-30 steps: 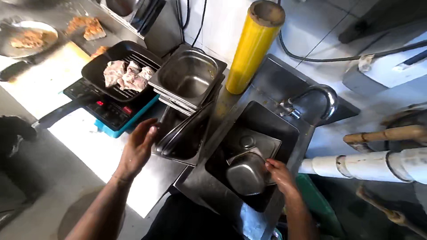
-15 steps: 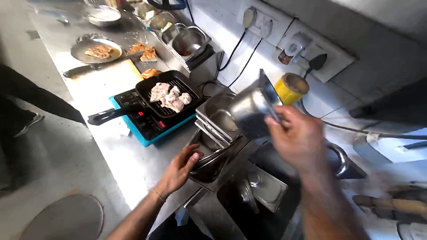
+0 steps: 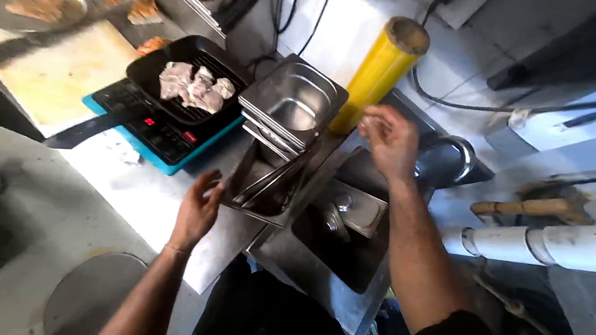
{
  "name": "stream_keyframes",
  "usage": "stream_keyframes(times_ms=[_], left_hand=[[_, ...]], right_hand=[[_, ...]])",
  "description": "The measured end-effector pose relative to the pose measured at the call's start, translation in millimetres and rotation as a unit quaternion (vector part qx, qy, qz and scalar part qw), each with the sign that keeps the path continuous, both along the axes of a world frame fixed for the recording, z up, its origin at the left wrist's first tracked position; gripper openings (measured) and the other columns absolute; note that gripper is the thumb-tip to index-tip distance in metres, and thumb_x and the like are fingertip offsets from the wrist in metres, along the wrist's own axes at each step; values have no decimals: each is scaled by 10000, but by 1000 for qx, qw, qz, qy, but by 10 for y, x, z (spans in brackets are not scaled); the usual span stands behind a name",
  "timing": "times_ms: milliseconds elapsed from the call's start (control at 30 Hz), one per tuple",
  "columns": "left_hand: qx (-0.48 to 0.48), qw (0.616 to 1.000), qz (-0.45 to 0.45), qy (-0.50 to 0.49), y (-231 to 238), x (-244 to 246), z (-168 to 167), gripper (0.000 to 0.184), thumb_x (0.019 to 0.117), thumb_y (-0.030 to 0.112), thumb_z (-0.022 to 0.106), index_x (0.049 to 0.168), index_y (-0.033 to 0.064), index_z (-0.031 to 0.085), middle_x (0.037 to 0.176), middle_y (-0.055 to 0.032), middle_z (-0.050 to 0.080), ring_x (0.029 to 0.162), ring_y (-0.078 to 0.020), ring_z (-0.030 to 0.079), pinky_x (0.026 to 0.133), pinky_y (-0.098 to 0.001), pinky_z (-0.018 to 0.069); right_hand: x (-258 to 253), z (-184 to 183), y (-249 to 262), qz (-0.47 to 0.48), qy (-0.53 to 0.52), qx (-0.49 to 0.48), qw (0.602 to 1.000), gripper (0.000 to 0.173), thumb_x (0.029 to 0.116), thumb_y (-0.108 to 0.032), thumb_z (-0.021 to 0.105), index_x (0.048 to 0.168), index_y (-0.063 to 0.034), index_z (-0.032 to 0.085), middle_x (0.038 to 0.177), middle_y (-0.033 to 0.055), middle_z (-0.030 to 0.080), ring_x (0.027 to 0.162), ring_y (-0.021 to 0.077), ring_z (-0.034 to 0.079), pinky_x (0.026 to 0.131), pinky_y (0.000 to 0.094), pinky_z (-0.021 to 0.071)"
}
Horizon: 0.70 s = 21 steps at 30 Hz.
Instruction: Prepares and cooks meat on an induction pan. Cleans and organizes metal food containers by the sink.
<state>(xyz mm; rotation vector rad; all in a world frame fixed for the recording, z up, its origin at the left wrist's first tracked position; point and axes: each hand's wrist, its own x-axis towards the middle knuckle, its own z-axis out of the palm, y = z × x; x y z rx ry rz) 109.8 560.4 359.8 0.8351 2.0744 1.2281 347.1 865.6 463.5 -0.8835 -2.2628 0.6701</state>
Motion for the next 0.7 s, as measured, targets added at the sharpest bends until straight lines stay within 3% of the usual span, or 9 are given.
stream_keyframes(times_ms=[67, 167, 233, 300, 400, 467, 533, 600, 700], left_hand=[[-61, 997, 7, -40, 17, 8, -118, 414, 1093, 268, 496, 1470, 95, 510, 1341, -157, 634, 1068, -278, 693, 923, -519, 565], [-59, 994, 13, -94, 62, 95, -209, 379, 1095, 216, 485, 1458, 112, 509, 1151, -141, 681, 841, -220, 717, 772, -438, 617], [-39, 994, 28, -101, 72, 107, -239, 363, 1092, 192, 478, 1442, 108, 528, 1150, -127, 687, 819, -192, 711, 750, -404, 617], [-27, 994, 38, -97, 92, 104, -260, 350, 1094, 182, 472, 1428, 96, 536, 1157, -109, 685, 813, -163, 708, 734, -364, 619], [-33, 994, 43, -96, 88, 150, -211, 358, 1104, 160, 427, 1444, 84, 508, 1197, -103, 671, 838, -149, 712, 747, -349, 624], [-36, 993, 44, -108, 73, 176, -177, 374, 1114, 164, 410, 1475, 90, 476, 1240, -98, 659, 863, -148, 708, 768, -351, 614], [-30, 992, 49, -116, 69, 162, -186, 373, 1110, 156, 426, 1470, 79, 485, 1233, -102, 669, 877, -160, 716, 772, -357, 621], [-33, 991, 49, -117, 68, 120, -175, 350, 1099, 137, 448, 1433, 60, 518, 1182, -108, 686, 869, -167, 721, 769, -355, 627], [-59, 994, 30, -88, 76, 80, -115, 319, 1086, 121, 474, 1378, 23, 560, 1127, -123, 697, 866, -177, 715, 790, -379, 616]], right_hand=[[655, -585, 204, -118, -85, -91, 985, 280, 1043, -197, 555, 1202, -2, 677, 1023, 159, 724, 912, 264, 718, 851, 497, 597], [1436, -1750, 141, -169, -291, -291, 896, 260, 980, -185, 650, 1144, 6, 716, 1082, 249, 710, 1027, 418, 680, 921, 665, 516], [1653, -2382, -181, -151, -375, -379, 832, 356, 968, -240, 688, 1203, 27, 679, 1168, 279, 676, 1100, 436, 648, 956, 650, 495], [1614, -2710, -465, -165, -418, -404, 797, 502, 956, -272, 698, 1347, 24, 592, 1297, 284, 625, 1215, 442, 600, 1028, 624, 469], [1377, -2837, -693, -221, -387, -400, 801, 611, 943, -241, 723, 1452, 4, 490, 1354, 278, 598, 1256, 431, 591, 1052, 596, 472], [1291, -2900, -743, -218, -362, -408, 809, 545, 941, -221, 722, 1408, -10, 537, 1319, 268, 620, 1225, 427, 610, 1025, 602, 490], [1197, -2880, -752, -153, -358, -410, 825, 444, 952, -221, 698, 1357, -57, 621, 1248, 239, 666, 1164, 409, 643, 991, 616, 501], [1041, -2574, -740, -137, -338, -394, 843, 290, 962, -223, 668, 1200, -62, 709, 1140, 223, 703, 1072, 402, 672, 920, 629, 518], [985, -1743, -647, -157, -250, -361, 885, 246, 993, -181, 642, 1158, -16, 719, 1074, 249, 700, 1012, 423, 671, 892, 662, 505]])
